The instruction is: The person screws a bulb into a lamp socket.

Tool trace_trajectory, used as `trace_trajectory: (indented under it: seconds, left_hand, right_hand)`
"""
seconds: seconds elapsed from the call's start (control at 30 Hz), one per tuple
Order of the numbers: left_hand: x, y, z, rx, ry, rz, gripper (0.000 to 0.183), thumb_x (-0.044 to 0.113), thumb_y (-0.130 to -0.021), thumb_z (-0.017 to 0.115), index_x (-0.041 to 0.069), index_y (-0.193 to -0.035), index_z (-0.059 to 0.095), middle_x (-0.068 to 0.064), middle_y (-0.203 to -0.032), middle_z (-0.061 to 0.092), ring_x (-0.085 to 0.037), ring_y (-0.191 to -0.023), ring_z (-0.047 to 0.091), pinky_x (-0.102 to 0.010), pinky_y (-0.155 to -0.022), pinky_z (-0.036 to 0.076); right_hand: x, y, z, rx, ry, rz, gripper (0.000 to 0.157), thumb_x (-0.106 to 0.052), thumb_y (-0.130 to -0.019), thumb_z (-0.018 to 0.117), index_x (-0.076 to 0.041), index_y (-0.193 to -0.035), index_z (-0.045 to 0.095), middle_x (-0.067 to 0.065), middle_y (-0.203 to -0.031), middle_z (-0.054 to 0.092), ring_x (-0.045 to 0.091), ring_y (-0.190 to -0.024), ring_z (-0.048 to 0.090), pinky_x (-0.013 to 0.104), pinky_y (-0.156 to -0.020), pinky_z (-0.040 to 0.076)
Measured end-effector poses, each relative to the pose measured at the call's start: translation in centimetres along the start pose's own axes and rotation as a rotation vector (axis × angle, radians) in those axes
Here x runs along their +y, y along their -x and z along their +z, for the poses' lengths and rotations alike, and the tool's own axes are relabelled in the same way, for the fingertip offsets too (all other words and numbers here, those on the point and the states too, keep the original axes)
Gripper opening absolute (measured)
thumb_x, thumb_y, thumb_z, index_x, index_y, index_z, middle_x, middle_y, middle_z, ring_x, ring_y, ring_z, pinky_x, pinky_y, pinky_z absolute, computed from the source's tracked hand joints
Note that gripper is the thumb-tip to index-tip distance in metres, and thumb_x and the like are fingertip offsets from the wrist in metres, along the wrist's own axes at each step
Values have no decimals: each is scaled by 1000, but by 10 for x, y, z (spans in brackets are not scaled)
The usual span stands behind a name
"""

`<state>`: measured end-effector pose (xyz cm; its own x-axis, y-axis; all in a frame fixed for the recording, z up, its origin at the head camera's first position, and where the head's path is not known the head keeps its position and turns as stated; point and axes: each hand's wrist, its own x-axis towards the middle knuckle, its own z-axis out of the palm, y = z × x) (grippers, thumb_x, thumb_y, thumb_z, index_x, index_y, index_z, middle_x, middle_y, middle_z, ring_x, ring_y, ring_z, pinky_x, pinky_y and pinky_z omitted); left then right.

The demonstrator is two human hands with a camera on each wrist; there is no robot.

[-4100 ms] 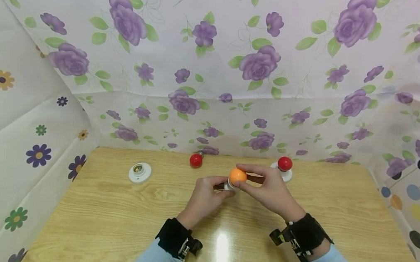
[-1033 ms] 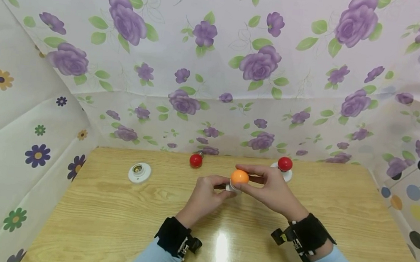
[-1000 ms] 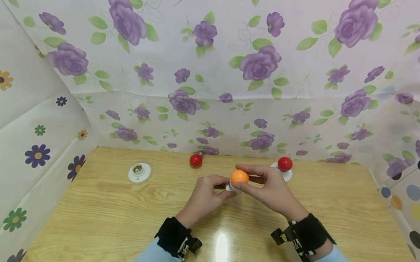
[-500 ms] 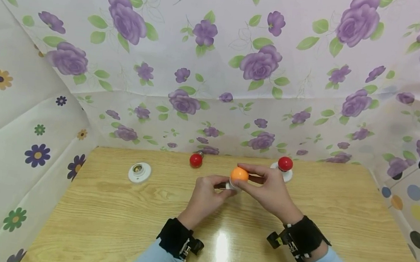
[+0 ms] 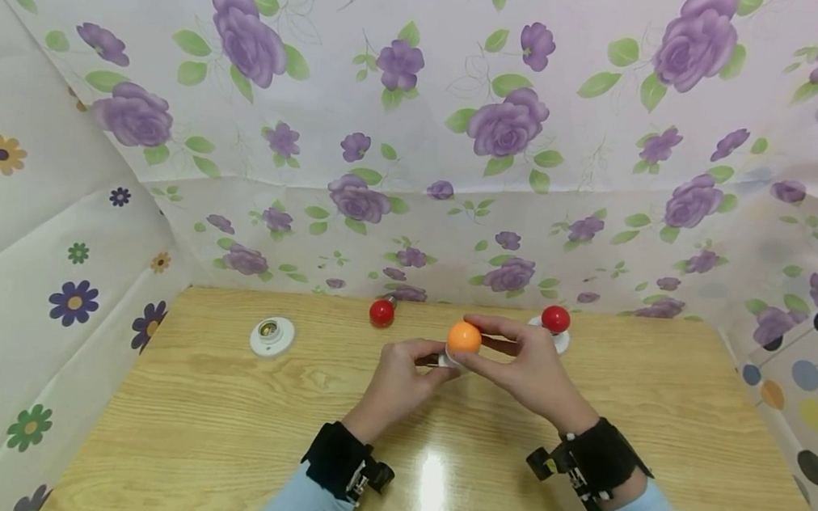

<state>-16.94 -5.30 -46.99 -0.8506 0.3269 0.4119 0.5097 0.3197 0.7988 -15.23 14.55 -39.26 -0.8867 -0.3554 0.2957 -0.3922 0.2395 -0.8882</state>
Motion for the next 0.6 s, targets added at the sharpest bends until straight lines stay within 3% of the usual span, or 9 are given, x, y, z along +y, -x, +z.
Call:
trace_trajectory:
  seconds: [0.27,0.6]
  left_hand:
    - [-5,1,1,-84,52,-21,23,21,-78,73,18,-101,69,13,-97,64,-2,-89,59,-30,-77,50]
    - [-3,3,3,-52,16,-18,24,20,-79,73,18,-103,69,13,-97,63,-4,-88,60,-24,-75,49]
  right_hand:
    - [0,-2,-9,-146,2,31,44,-18,-81,72,-12,-123,59,-1,-121,58,19,-109,55,32,-88,45]
    - [-1,-1,-5,-106,-36,93,39,-18,-81,72,-14,-119,62,3,-118,60,24,-103,58,34,-81,49]
